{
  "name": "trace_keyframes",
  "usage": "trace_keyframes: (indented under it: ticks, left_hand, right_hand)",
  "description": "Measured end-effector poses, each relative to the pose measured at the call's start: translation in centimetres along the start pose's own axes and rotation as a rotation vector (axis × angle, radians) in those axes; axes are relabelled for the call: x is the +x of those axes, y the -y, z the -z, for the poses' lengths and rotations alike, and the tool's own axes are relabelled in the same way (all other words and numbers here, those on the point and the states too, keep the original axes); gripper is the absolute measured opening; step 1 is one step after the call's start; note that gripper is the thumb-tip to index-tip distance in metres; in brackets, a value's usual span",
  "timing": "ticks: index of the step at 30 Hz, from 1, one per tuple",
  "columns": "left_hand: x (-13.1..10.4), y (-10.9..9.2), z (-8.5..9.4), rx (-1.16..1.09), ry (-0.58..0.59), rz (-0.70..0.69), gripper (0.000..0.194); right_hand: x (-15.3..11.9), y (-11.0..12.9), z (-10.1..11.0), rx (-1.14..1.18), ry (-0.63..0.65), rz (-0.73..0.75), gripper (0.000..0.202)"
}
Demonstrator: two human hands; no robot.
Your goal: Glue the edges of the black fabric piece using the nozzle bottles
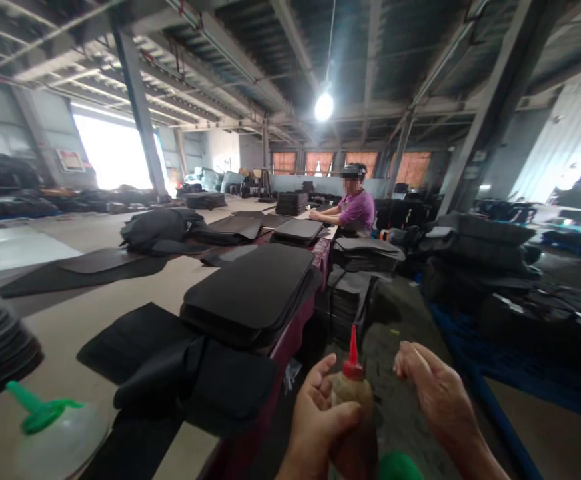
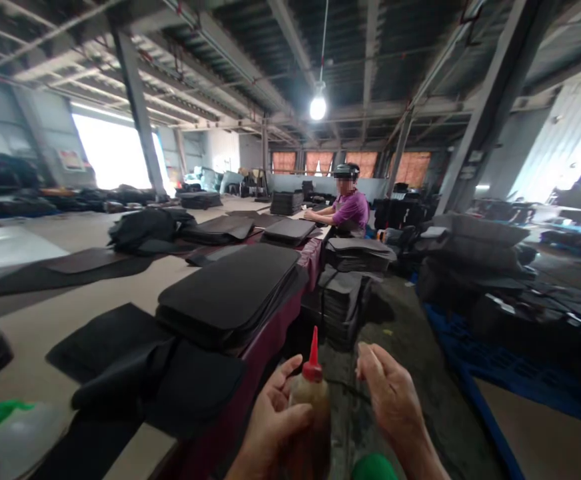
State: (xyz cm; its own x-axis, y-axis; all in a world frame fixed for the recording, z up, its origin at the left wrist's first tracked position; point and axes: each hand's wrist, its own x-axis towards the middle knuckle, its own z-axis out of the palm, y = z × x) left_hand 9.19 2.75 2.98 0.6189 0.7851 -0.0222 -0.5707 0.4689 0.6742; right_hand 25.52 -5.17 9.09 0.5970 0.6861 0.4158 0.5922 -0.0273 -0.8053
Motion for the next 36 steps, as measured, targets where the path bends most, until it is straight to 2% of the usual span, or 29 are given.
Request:
trace_keyframes:
  ticks: [7, 9, 12, 16, 21, 24, 30, 34, 36]
  left_hand:
    - [-1.6, -1.4, 0.1, -0.131, 0.231, 0.022, 0.063]
    - [-2.0, -1.8, 0.3, -0.137, 0.250, 0.050, 0.056]
    - [-2.3, -2.0, 0.7, -0.176, 0.211, 0.091, 0.046]
    - [-2.6, -1.9, 1.2, -0.214, 0.170, 0.086, 0.045]
    - [-3.0, -2.2, 1.6, -0.173, 0.265, 0.069, 0.060]
    - [-3.3, -2.7, 1.9, -0.170, 0.292, 0.096, 0.054]
    - [-3.8, -2.8, 2.5, -0.230, 0.284, 0.095, 0.051]
    - [-4.3, -2.9, 2.4, -0.237, 0.270, 0.104, 0.046]
    - [-4.4, -3.0, 2.5, -0.234, 0.259, 0.103, 0.044]
  right_hand:
    - [0.9, 1.0, -1.1, 0.112, 0.152, -0.076, 0.054]
    - [0.9, 1.2, -1.2, 0.137, 0.168, -0.095, 0.052]
    - [0.9, 1.3, -1.5, 0.184, 0.189, -0.145, 0.051]
    - [0.8, 1.5, -1.8, 0.253, 0.210, -0.181, 0.058]
    - [0.8, 1.5, -2.2, 0.320, 0.220, -0.171, 0.054]
    - [0.4, 1.2, -2.2, 0.361, 0.229, -0.169, 0.053]
    - [0.0, 1.0, -2.4, 0.505, 0.240, -0.170, 0.064]
    - [-0.1, 1.3, -3.0, 0.557, 0.259, -0.238, 0.049]
    - [-0.2, 1.5, -3.2, 0.600, 0.252, -0.288, 0.050]
